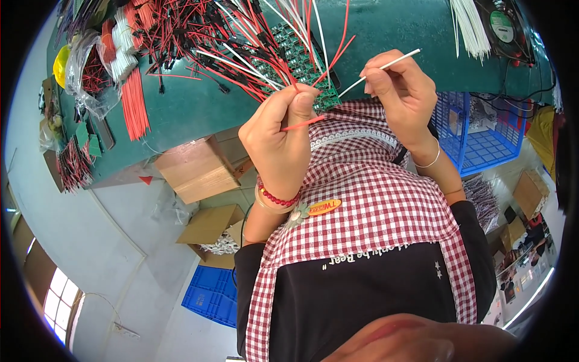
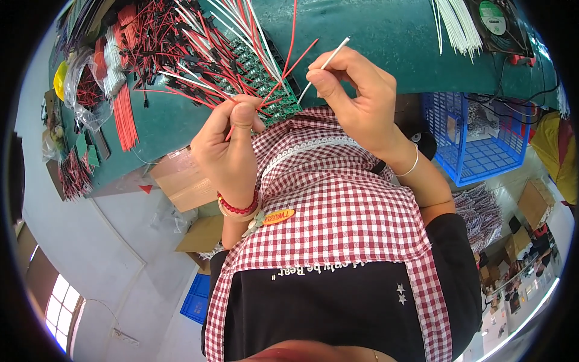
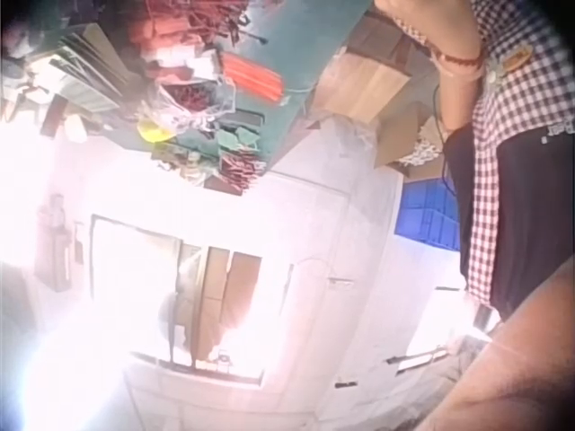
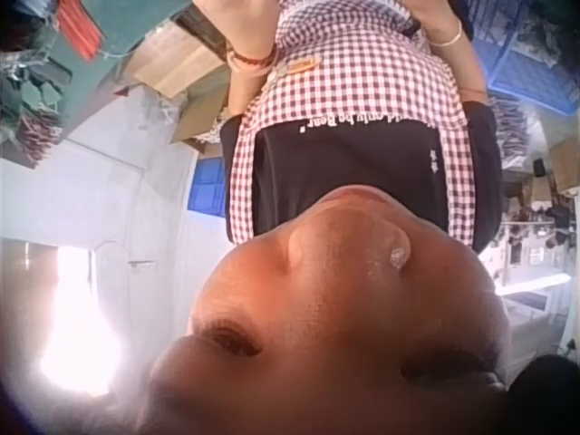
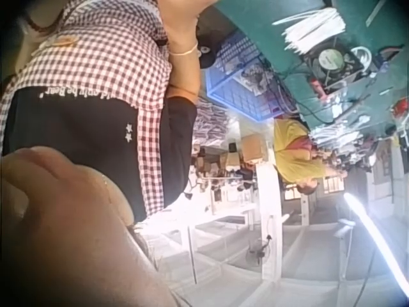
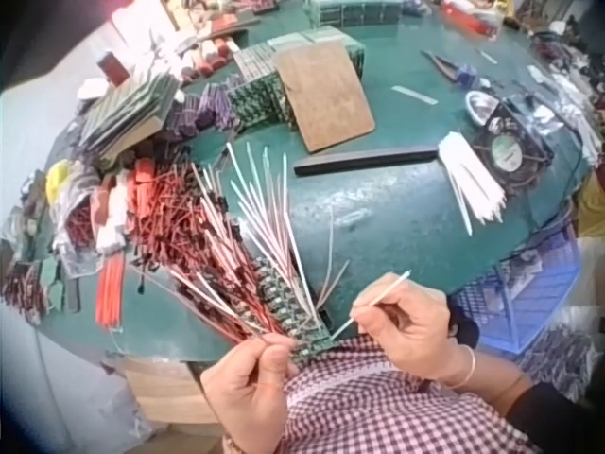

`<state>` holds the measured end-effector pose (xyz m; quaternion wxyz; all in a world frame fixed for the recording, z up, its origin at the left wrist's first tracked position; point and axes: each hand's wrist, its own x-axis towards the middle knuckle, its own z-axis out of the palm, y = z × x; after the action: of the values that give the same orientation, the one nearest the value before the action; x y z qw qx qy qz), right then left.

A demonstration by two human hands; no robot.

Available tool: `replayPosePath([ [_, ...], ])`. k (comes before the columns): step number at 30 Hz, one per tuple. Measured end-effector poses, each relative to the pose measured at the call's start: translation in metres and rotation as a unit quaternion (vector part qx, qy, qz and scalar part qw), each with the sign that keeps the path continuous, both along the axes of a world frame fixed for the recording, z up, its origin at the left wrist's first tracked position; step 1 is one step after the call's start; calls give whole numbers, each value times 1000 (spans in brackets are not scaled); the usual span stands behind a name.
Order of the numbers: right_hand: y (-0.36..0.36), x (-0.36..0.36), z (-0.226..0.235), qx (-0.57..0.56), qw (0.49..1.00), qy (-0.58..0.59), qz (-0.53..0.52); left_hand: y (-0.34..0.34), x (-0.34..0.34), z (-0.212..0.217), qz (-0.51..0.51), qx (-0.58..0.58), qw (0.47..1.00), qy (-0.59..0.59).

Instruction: The person connects wires to a circuit board by hand, presses a board against the circuit board, and solders the pins on the board using a soldering iron.

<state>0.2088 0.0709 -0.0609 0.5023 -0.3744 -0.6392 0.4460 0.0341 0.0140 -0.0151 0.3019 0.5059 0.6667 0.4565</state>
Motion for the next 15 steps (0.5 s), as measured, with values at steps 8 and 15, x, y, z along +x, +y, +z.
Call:
replayPosePath([
  [8,-1,0,-1,-1,1000,0,3,1,0,-3,7,-7,1000,-7],
  [15,-1,0,-1,0,1000,2,3,1,-1,-4,8,-13,1000,-2],
])
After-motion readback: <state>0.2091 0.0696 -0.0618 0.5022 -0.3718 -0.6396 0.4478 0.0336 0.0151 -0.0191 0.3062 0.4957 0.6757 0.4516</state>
